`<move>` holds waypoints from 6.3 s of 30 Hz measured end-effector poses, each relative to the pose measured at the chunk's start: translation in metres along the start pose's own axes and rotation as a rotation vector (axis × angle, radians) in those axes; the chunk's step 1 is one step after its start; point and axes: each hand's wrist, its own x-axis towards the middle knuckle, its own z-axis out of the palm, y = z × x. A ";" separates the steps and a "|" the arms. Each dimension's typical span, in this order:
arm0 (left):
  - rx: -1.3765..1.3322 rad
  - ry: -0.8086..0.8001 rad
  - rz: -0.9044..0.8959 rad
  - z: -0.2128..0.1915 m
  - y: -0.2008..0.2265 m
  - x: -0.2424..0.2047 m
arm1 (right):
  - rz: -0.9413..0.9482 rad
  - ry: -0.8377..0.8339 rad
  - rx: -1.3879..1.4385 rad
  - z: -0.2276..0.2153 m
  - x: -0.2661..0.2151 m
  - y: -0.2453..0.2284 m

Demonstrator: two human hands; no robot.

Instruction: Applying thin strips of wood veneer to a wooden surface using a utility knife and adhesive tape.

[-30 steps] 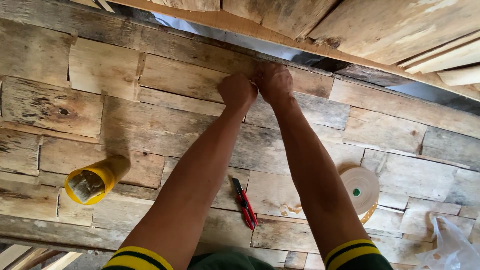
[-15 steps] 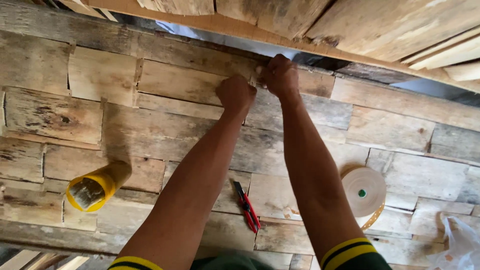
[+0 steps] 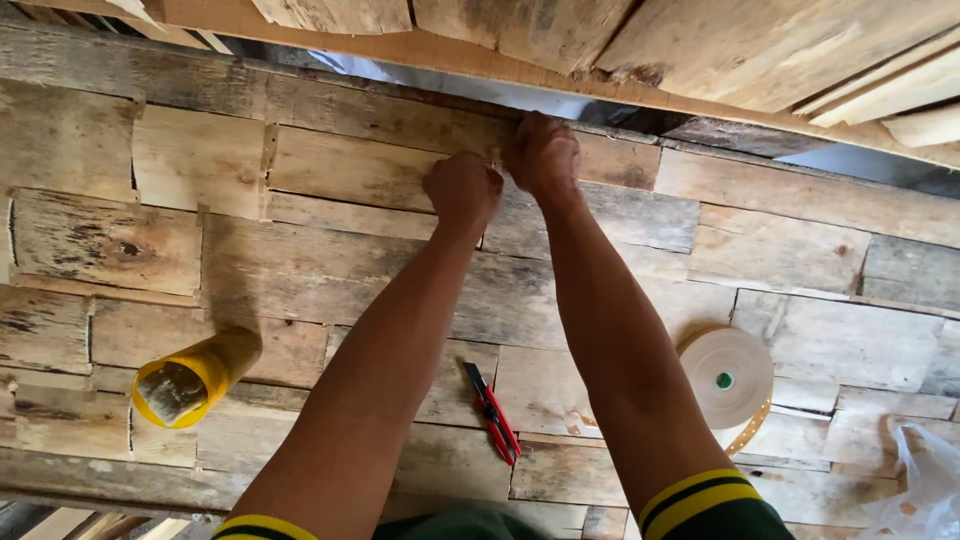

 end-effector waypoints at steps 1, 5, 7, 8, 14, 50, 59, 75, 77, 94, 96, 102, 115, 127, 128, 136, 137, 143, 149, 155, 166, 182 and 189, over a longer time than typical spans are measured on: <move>0.001 0.000 0.001 0.001 0.000 0.000 | 0.001 0.001 0.001 -0.008 0.002 -0.001; 0.033 -0.015 -0.006 0.000 0.000 0.006 | 0.101 -0.231 0.093 -0.052 0.016 -0.007; 0.015 -0.007 0.011 0.004 0.000 0.003 | 0.219 -0.468 0.302 -0.068 0.015 -0.011; 0.051 0.003 0.013 0.004 0.001 0.004 | 0.137 -0.429 0.243 -0.072 0.017 -0.015; -0.011 -0.055 0.011 -0.004 -0.001 0.000 | 0.118 -0.443 0.094 -0.095 0.011 -0.041; -0.085 -0.441 -0.006 -0.031 -0.003 0.010 | 0.047 -0.682 0.290 -0.179 -0.261 -0.067; -0.085 -0.263 0.129 0.021 -0.034 0.021 | 0.066 -0.406 0.354 -0.192 -0.355 -0.109; -0.187 -0.304 0.044 -0.008 -0.022 0.009 | 0.164 -0.202 0.384 -0.225 -0.199 -0.043; -0.190 -0.269 0.072 0.005 -0.029 0.015 | 0.157 -0.191 0.329 -0.186 -0.171 -0.018; -0.167 -0.206 0.141 0.007 -0.034 0.013 | -0.022 -0.113 0.255 -0.157 -0.072 -0.016; -0.179 -0.257 0.101 0.003 -0.033 0.011 | -0.031 -0.108 0.224 -0.158 -0.073 -0.017; -0.262 -0.234 0.058 -0.001 -0.030 0.005 | -0.039 -0.137 0.284 -0.135 -0.072 -0.003; -0.257 -0.191 0.107 -0.003 -0.031 0.007 | -0.081 -0.112 0.257 -0.155 -0.071 -0.006; -0.253 -0.246 0.058 -0.012 -0.029 0.000 | -0.071 -0.099 0.207 -0.162 -0.086 -0.006; -0.257 -0.223 0.088 -0.007 -0.033 0.003 | -0.044 -0.115 0.217 -0.164 -0.084 -0.007; -0.485 -0.189 0.142 0.002 -0.053 0.006 | 0.208 -0.485 0.150 -0.175 -0.105 0.010; -0.628 -0.150 0.201 0.007 -0.059 0.007 | 0.225 -0.475 0.103 -0.172 -0.114 0.018; -0.930 0.027 0.214 0.026 -0.071 0.005 | 0.375 -0.352 0.066 -0.183 -0.148 0.039; -0.952 0.160 0.288 0.016 -0.065 -0.015 | 0.230 -0.159 -0.026 -0.204 -0.144 0.020; -0.774 0.312 0.366 0.020 -0.066 -0.026 | 0.056 -0.210 0.129 -0.153 -0.079 -0.006; -0.567 0.458 0.494 0.002 -0.058 -0.032 | 0.277 -0.583 -0.065 -0.117 0.037 -0.056; -0.633 0.441 0.460 -0.003 -0.057 -0.034 | -0.062 -0.114 0.141 -0.069 -0.022 -0.034; -0.818 0.306 0.413 0.003 -0.064 -0.028 | -0.024 -0.170 0.312 -0.087 -0.035 -0.039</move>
